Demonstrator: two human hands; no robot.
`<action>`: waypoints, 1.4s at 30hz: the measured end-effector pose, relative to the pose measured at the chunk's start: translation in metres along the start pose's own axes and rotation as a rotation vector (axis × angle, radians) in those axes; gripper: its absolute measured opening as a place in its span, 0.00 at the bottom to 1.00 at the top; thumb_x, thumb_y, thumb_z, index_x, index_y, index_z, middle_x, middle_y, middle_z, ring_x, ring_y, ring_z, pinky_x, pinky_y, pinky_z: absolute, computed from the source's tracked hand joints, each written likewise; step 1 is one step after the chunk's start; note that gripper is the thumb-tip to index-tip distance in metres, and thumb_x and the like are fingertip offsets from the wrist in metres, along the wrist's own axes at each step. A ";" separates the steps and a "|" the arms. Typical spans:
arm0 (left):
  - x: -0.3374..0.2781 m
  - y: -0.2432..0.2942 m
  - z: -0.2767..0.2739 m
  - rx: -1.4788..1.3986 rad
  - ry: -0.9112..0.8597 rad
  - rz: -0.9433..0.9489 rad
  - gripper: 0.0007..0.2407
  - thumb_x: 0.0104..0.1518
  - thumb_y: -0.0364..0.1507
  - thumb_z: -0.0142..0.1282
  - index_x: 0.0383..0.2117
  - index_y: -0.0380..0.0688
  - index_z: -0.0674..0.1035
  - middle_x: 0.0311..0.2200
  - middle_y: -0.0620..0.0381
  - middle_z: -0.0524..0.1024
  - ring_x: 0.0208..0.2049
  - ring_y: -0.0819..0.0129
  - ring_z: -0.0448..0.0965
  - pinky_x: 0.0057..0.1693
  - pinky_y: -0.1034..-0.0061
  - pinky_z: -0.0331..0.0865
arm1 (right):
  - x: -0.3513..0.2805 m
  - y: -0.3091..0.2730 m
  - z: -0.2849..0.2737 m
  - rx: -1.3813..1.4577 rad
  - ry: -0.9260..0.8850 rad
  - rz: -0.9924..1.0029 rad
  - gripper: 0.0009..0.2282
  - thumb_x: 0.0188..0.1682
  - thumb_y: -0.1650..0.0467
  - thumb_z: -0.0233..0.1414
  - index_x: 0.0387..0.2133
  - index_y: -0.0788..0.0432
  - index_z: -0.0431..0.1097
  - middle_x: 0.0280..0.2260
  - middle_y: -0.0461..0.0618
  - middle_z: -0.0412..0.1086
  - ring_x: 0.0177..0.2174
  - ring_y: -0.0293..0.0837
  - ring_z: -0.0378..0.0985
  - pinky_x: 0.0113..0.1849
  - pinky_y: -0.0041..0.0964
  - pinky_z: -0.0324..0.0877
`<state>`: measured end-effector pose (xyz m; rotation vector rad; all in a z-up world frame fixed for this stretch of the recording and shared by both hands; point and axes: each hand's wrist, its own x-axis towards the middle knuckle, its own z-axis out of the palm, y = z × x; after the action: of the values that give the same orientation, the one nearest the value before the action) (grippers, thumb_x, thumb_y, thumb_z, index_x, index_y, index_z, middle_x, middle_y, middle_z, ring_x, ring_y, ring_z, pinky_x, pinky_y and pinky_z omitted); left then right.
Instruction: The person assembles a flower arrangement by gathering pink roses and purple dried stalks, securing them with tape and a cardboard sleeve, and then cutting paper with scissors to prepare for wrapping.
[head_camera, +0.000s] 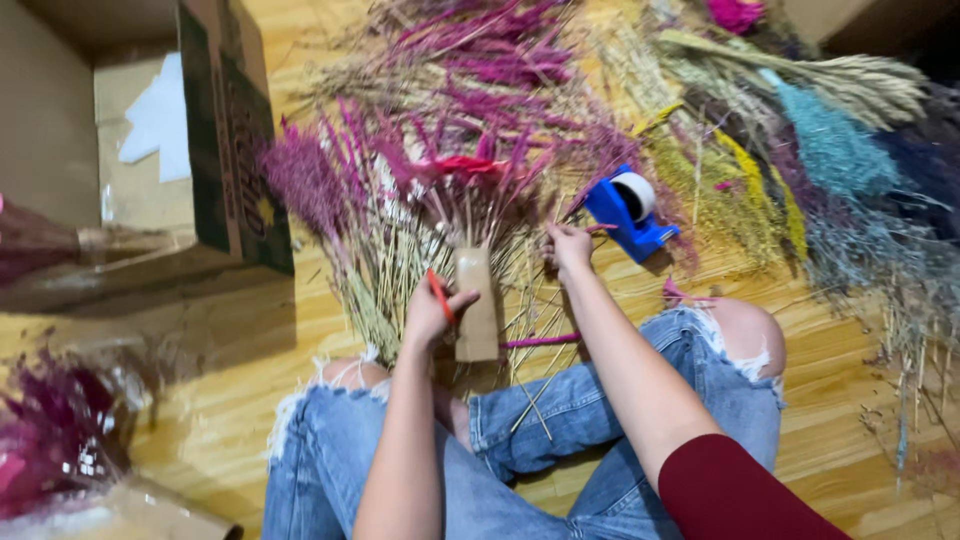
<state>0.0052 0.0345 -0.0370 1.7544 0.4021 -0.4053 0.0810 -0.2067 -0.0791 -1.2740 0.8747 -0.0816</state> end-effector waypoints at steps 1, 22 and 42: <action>-0.004 0.006 -0.005 0.006 -0.010 0.014 0.28 0.33 0.37 0.84 0.36 0.41 0.75 0.33 0.46 0.80 0.43 0.51 0.82 0.52 0.61 0.71 | -0.001 -0.002 -0.003 0.013 0.009 -0.009 0.09 0.52 0.68 0.58 0.37 0.63 0.71 0.21 0.49 0.70 0.14 0.39 0.77 0.14 0.28 0.75; -0.037 0.051 -0.054 0.387 0.174 -0.012 0.31 0.41 0.47 0.76 0.46 0.48 0.71 0.45 0.40 0.79 0.52 0.39 0.78 0.57 0.51 0.70 | -0.011 -0.125 -0.126 -0.510 0.062 -0.609 0.04 0.51 0.76 0.58 0.36 0.61 0.72 0.23 0.54 0.76 0.16 0.42 0.78 0.17 0.29 0.76; -0.005 0.009 -0.023 -0.442 0.032 0.359 0.22 0.49 0.24 0.75 0.41 0.45 0.68 0.39 0.59 0.70 0.44 0.68 0.69 0.54 0.71 0.65 | -0.051 -0.100 -0.037 0.180 -0.300 -0.408 0.04 0.54 0.74 0.58 0.37 0.61 0.70 0.34 0.52 0.74 0.34 0.49 0.85 0.40 0.46 0.84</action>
<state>0.0065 0.0547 -0.0218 1.3634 0.1738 -0.0246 0.0640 -0.2435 0.0315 -1.2401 0.3348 -0.2790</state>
